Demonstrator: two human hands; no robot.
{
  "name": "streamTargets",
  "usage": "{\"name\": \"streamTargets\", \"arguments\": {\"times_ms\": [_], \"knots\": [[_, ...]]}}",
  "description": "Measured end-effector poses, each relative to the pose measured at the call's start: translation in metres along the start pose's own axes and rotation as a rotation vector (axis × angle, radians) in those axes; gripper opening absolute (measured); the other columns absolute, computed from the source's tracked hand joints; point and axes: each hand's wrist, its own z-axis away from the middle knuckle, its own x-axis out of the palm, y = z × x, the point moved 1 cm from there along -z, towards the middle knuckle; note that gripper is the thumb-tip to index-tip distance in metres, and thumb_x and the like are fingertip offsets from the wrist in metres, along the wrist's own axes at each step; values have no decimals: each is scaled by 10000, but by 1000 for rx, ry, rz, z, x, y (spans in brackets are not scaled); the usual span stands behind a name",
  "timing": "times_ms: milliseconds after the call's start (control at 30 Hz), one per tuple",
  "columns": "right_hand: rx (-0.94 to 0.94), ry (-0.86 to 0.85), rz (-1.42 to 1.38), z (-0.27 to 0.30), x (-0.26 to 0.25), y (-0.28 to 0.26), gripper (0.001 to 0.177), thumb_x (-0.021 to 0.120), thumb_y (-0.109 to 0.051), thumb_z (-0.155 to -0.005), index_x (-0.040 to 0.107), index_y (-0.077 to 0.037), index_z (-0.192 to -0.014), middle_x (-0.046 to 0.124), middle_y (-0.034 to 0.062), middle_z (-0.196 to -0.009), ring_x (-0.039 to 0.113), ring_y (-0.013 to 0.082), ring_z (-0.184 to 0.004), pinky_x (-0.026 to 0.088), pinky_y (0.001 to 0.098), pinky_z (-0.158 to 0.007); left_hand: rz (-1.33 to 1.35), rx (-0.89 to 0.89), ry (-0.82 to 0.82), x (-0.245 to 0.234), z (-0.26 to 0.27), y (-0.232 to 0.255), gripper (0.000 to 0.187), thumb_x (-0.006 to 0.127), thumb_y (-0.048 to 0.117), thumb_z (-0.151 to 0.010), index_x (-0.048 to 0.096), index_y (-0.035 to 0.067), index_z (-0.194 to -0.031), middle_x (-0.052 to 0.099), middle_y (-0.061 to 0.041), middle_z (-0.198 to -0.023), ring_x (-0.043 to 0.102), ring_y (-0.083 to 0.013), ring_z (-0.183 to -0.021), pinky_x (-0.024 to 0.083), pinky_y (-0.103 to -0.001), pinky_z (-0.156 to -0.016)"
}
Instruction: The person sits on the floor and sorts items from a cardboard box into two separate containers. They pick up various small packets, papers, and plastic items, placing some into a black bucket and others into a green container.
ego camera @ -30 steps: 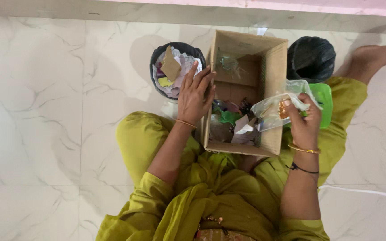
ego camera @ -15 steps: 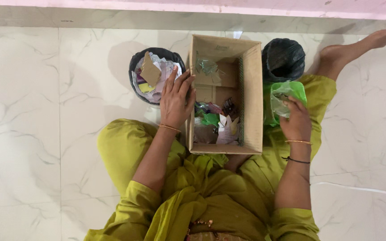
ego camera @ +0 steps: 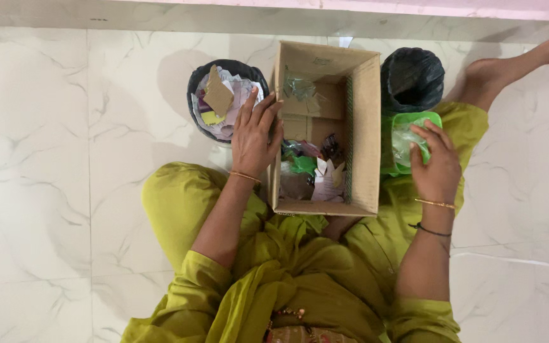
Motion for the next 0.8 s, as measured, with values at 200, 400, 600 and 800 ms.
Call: {"name": "streamTargets", "arguments": {"times_ms": [200, 400, 600, 800], "knots": [[206, -464, 212, -13, 51, 53, 355, 715, -168, -1023, 658, -122, -1371, 670, 197, -1320, 627, 390, -1218, 508, 463, -1023, -19, 15, -5, -3, 0, 2, 358, 643, 180, -991, 642, 125, -1345, 593, -67, -1457, 395, -352, -1498, 360, -515, -1202], [-91, 42, -164, 9, -23, -1, 578, 749, -8, -848, 599, -78, -1402, 620, 179, -1450, 595, 336, -1327, 505, 405, -1063, -79, 34, -48, -2, -2, 3, 324, 648, 151, -981, 672, 125, -1303, 582, -75, -1469, 391, -360, -1496, 366, -509, -1185], [237, -227, -567, 50, -37, 10, 268, 709, -103, -985, 727, -126, -1252, 789, 58, -1182, 744, 139, -1028, 590, 301, -882, -55, 43, -107, 5, 0, -2, 293, 640, 62, -962, 709, 143, -1235, 558, -90, -1515, 379, -376, -1504, 359, -505, -1203], [-18, -442, 72, 98, 115, 73, 517, 639, -161, -896, 631, -183, -1412, 756, 164, -1030, 724, 374, -881, 591, 470, -745, -62, 28, -146, 13, 1, -4, 324, 625, 31, -948, 715, 136, -1241, 532, -111, -1524, 363, -396, -1508, 343, -519, -1215]]}}
